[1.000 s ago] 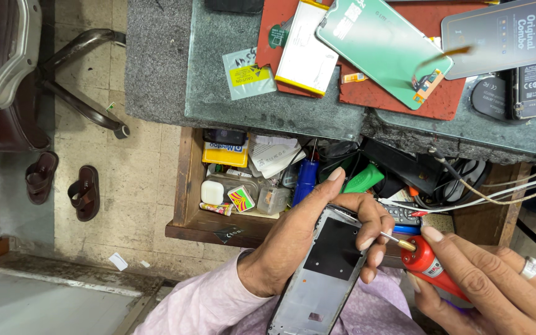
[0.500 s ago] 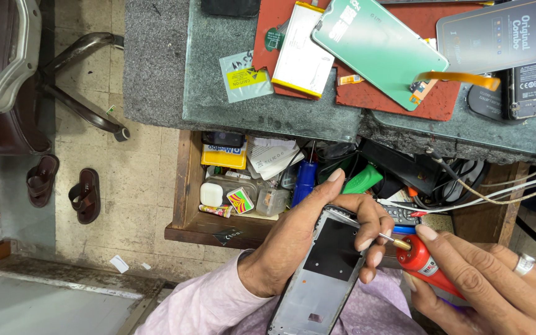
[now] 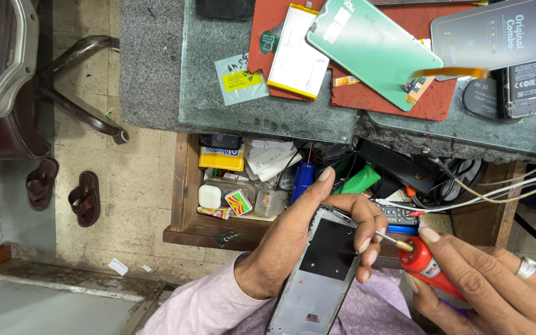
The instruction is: The person uses a red electric screwdriver to remove screws from a smartphone chassis, then detaches the display assembly and disconnects internal ribbon cables. They place the chassis on the table and continue to manipulate internal components and connectors.
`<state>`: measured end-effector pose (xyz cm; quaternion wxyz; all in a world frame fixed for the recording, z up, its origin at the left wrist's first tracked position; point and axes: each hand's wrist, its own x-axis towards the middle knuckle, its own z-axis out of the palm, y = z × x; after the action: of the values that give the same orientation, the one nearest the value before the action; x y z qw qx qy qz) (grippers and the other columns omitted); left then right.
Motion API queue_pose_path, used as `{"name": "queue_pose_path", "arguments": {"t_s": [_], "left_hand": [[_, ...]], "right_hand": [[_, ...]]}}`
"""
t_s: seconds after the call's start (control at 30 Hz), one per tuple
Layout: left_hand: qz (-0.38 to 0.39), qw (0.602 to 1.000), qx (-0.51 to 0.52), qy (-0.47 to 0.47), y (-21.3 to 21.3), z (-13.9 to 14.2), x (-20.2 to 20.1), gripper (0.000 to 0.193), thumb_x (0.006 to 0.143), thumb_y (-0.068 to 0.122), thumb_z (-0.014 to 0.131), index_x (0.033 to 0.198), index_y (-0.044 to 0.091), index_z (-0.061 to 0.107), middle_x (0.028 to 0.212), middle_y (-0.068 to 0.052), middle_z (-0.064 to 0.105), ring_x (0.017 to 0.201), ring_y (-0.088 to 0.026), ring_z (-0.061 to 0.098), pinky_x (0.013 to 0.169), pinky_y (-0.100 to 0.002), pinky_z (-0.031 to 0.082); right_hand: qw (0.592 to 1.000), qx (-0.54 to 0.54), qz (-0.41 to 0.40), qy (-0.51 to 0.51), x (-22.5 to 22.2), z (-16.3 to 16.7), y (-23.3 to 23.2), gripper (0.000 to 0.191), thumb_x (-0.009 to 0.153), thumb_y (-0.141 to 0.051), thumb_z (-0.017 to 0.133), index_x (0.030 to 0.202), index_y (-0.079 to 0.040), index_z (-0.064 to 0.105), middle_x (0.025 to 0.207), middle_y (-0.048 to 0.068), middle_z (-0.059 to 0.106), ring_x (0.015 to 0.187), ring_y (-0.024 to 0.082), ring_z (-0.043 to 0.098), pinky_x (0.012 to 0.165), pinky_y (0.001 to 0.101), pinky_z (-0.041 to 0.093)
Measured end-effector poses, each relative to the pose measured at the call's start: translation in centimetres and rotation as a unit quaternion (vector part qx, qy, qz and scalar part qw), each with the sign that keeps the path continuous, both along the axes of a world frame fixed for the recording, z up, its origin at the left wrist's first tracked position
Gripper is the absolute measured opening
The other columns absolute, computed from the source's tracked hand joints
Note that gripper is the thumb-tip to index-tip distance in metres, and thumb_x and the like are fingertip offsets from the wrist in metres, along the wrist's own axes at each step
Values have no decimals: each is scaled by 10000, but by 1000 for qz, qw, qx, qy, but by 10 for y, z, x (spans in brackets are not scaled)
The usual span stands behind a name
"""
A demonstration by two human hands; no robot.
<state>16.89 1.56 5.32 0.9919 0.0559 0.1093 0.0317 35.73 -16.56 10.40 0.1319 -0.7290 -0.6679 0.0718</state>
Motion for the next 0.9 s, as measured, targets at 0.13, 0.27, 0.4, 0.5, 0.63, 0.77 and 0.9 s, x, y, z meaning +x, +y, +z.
{"name": "queue_pose_path", "arguments": {"t_s": [0.13, 0.27, 0.4, 0.5, 0.63, 0.77, 0.9], "left_hand": [[-1, 1000, 2, 11, 0, -1, 0, 797, 1197, 592, 177, 858, -20, 558, 1036, -125, 477, 917, -187, 592, 816, -346, 567], [1, 1000, -17, 6, -2, -3, 0, 808, 1206, 590, 175, 865, -27, 570, 1002, -111, 467, 922, -192, 595, 825, -346, 572], [1, 1000, 0, 3, -3, -3, -1, 831, 1215, 598, 164, 938, -53, 600, 979, -120, 506, 872, -187, 604, 829, -348, 568], [-12, 1000, 6, 13, -2, -2, -2, 829, 1197, 600, 158, 1018, -65, 620, 953, -133, 566, 868, -196, 621, 837, -356, 573], [-29, 999, 15, 21, 1, -1, -4, 859, 1194, 616, 158, 1092, -88, 638, 873, -131, 611, 839, -196, 636, 847, -354, 573], [-33, 999, 1, 21, 2, 0, -3, 883, 1202, 629, 152, 1113, -103, 638, 844, -119, 626, 783, -193, 649, 847, -355, 573], [-31, 999, 10, 28, 2, 2, -3, 929, 1170, 648, 114, 1183, -106, 656, 967, -147, 599, 835, -198, 652, 839, -354, 574]], "right_hand": [[1000, 3, 1, -3, 0, 0, -1, 623, 665, -285, 898, 1201, -15, 733, 948, 161, 772, 620, 188, 690, 555, 327, 548], [1000, 3, 3, -13, 2, -1, -6, 625, 662, -284, 892, 1200, -11, 732, 958, 167, 770, 627, 188, 688, 564, 327, 552], [1000, 4, 0, -15, 4, -3, -12, 600, 682, -260, 892, 1206, -13, 735, 960, 162, 775, 591, 177, 655, 538, 322, 527], [1000, 2, -22, 1, 4, -5, -17, 609, 675, -268, 898, 1204, -14, 732, 964, 163, 774, 606, 179, 669, 541, 315, 528], [999, 4, -13, 31, 9, -6, -21, 636, 680, -297, 896, 1219, -10, 717, 1002, 168, 771, 653, 177, 699, 552, 293, 534], [999, 6, 7, 47, 14, -7, -20, 636, 691, -285, 900, 1223, 6, 710, 1025, 183, 771, 668, 180, 710, 556, 289, 540], [999, 9, 3, 41, 12, -5, -18, 619, 693, -264, 890, 1219, 8, 709, 1018, 180, 767, 689, 197, 720, 580, 304, 553]]}}
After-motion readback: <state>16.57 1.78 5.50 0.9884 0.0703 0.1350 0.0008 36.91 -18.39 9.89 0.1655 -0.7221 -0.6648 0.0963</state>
